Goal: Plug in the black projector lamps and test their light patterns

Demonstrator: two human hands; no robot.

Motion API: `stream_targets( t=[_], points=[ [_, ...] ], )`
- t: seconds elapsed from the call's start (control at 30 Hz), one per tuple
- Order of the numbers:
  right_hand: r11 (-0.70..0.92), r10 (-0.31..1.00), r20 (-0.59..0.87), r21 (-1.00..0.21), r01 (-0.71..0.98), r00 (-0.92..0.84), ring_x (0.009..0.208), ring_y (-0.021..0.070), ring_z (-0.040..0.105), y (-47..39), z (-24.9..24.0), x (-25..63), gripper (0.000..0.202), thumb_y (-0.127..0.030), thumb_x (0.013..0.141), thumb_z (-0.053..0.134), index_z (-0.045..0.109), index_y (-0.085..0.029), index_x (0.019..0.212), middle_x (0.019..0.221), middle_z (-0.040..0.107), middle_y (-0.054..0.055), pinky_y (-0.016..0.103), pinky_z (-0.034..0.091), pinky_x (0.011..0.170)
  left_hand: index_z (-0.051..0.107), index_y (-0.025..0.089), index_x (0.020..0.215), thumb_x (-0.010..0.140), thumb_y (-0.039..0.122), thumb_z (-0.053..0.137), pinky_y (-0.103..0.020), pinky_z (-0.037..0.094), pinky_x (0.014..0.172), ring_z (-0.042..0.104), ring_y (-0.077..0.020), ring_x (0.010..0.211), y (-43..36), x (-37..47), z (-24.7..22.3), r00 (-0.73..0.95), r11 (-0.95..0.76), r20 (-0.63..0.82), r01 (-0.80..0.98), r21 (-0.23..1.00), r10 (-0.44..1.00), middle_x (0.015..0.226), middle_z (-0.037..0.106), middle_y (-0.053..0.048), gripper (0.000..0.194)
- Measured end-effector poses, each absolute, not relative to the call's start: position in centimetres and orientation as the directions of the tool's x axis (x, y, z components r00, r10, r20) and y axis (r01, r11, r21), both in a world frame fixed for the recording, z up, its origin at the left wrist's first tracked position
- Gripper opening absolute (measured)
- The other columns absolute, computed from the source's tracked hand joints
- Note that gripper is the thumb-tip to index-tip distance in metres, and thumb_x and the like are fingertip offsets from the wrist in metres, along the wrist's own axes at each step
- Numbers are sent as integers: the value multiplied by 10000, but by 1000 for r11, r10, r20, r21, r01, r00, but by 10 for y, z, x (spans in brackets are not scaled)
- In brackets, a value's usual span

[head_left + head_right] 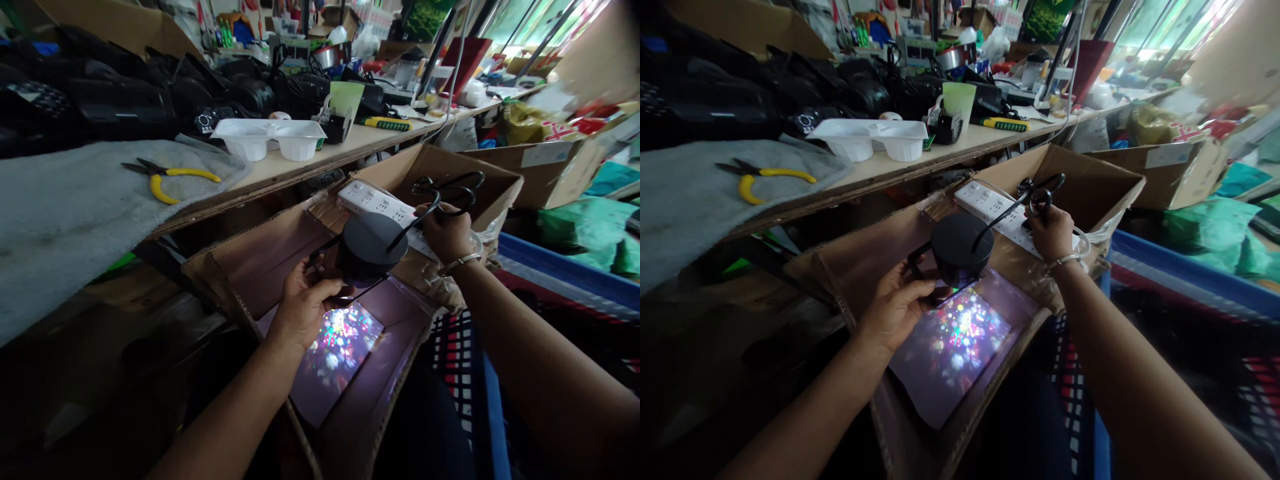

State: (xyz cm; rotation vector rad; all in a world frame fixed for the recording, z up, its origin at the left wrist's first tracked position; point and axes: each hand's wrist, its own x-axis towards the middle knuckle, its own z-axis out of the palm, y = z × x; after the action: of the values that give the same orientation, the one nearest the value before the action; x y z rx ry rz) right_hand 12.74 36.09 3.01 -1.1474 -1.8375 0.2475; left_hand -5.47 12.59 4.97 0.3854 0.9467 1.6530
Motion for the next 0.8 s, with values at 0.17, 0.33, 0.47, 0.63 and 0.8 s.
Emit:
stream_targets(
  t=[0.17,0.33,0.47,0.63,0.8],
  points=[
    [540,790,600,-579,610,-130,612,169,581,360,31,127,276,-377,734,551,671,-130,756,671,662,68,249,401,542,418,184,953,564,79,655,-269,474,525,649,-190,585,126,-55,50,-314,-29,-240,-659,751,919,755,631,-1,468],
    [530,799,589,-596,604,-120,618,177,584,361,31,126,270,-373,725,558,670,-129,761,686,667,75,253,405,539,440,172,965,566,82,655,-272,481,540,641,-171,588,126,-55,51,-316,-41,-226,-657,753,921,773,637,-7,462],
    [534,796,592,-589,606,-126,596,163,565,359,33,126,270,-362,730,552,668,-119,750,661,653,74,251,397,543,453,165,979,561,78,647,-273,478,548,643,-174,606,126,-54,52,-315,-46,-220,-659,751,923,784,636,-17,468],
    [541,796,592,-603,586,-126,581,156,553,358,33,126,264,-361,726,558,666,-121,747,646,642,63,246,388,529,447,173,960,553,74,649,-269,472,546,634,-161,574,125,-53,52,-321,-45,-234,-669,742,918,734,616,11,465],
    [541,797,589,-604,585,-130,589,156,561,360,31,126,266,-376,730,554,662,-133,737,642,641,54,246,406,539,436,181,945,569,62,646,-284,490,578,638,-161,608,125,-54,50,-323,-53,-228,-672,739,919,749,615,13,447]
  ],
)
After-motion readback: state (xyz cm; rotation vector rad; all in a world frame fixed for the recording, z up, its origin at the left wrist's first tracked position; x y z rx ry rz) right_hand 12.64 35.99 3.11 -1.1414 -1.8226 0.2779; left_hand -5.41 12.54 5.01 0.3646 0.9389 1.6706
